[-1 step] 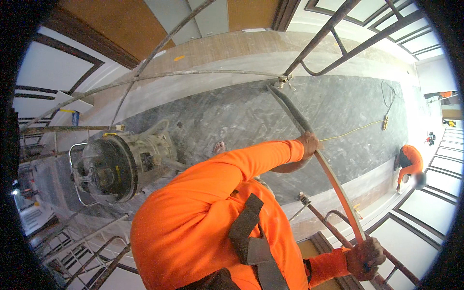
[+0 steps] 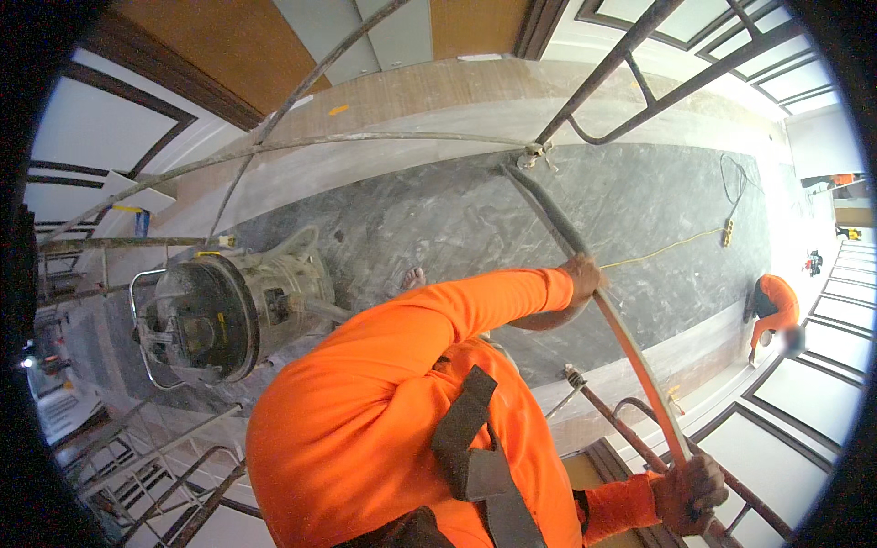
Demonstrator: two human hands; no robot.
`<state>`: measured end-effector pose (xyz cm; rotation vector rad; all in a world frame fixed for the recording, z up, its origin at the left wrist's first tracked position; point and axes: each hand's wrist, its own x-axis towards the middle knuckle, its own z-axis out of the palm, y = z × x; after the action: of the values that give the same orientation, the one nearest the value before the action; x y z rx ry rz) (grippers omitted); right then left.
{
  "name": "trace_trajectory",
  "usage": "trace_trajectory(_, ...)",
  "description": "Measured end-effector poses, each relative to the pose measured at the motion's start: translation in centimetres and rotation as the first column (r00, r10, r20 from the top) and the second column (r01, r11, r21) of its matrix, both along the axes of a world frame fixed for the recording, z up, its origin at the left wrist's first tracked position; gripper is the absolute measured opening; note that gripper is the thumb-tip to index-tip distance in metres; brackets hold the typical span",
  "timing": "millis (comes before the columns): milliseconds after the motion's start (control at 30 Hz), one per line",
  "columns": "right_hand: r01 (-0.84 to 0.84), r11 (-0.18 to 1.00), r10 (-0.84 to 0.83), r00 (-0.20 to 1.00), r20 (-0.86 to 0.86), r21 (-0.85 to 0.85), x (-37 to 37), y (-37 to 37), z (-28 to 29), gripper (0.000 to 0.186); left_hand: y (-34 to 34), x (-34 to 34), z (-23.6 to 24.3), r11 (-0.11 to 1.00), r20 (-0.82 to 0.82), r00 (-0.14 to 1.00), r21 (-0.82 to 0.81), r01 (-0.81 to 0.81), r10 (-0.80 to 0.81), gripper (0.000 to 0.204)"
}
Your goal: The person stands on scaffolding and uses a long-handled squeegee tool to spread a gray leveling compound across a floor, while a vacuum unit sits nearby.
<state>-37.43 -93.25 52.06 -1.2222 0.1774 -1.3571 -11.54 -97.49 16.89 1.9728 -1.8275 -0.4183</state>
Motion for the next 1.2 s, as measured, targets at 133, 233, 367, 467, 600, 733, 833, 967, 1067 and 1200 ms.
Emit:
trace_trajectory(133, -0.215, 0.97, 0.212, 0.977, -0.036, -0.11, -2.9, 0.8, 1.0, 0.025, 5.6, -1.2, 2.7, 0.995, -0.075, 0.992, -0.013, 0.103, -0.104, 0.027)
trace_trajectory(233, -0.292, 0.952, 0.29, 0.957, -0.027, -0.092, -2.0, 2.1, 1.6, 0.025, 7.9, -1.2, 3.1, 0.995, -0.123, 0.987, -0.014, 0.103, -0.104, 0.033)
trace_trajectory(367, -0.217, 0.975, 0.219, 0.974, 0.065, -0.043, -1.5, 1.4, -0.2, 0.017, 6.7, 0.7, 2.3, 0.998, -0.123, 0.991, 0.034, 0.055, -0.05, 0.039)
trace_trajectory(467, -0.016, 0.997, 0.017, 1.0, 0.02, -0.069, -0.2, 1.3, -2.0, 0.017, 4.5, 3.0, 1.7, 0.999, -0.085, 0.996, -0.048, -0.015, 0.011, 0.031)
trace_trajectory(600, -0.132, 0.983, 0.127, 0.991, -0.045, -0.126, 2.7, 1.5, -2.4, 0.017, 1.9, 5.3, 2.0, 0.996, -0.109, 0.994, -0.09, -0.027, 0.017, 0.021)
trace_trajectory(733, -0.263, 0.963, 0.266, 0.961, 0.075, -0.05, -1.2, 0.8, -0.8, 0.023, 4.4, 3.2, 3.2, 0.997, -0.016, 1.0, -0.078, 0.014, -0.015, 0.028)
trace_trajectory(833, -0.358, 0.933, 0.359, 0.93, 0.077, -0.029, -2.9, 0.8, 1.2, 0.023, 7.2, 0.6, 4.2, 0.995, -0.021, 0.995, -0.027, 0.094, -0.094, 0.034)
trace_trajectory(967, -0.324, 0.933, 0.332, 0.943, 0.028, -0.157, -5.0, 0.9, 1.2, 0.032, 9.5, -1.0, 5.2, 0.984, -0.064, 0.984, 0.048, 0.169, -0.166, 0.038)
trace_trajectory(1067, -0.325, 0.929, 0.329, 0.944, -0.008, -0.176, -4.8, 0.8, 1.4, 0.03, 9.4, -0.8, 5.8, 0.983, -0.053, 0.983, 0.047, 0.177, -0.174, 0.038)
trace_trajectory(1200, 0.192, 0.981, -0.187, 0.973, 0.135, -0.025, -1.9, 1.1, 0.0, 0.023, 5.8, -0.7, 1.0, 0.996, 0.091, 0.996, -0.088, -0.012, 0.02, 0.027)
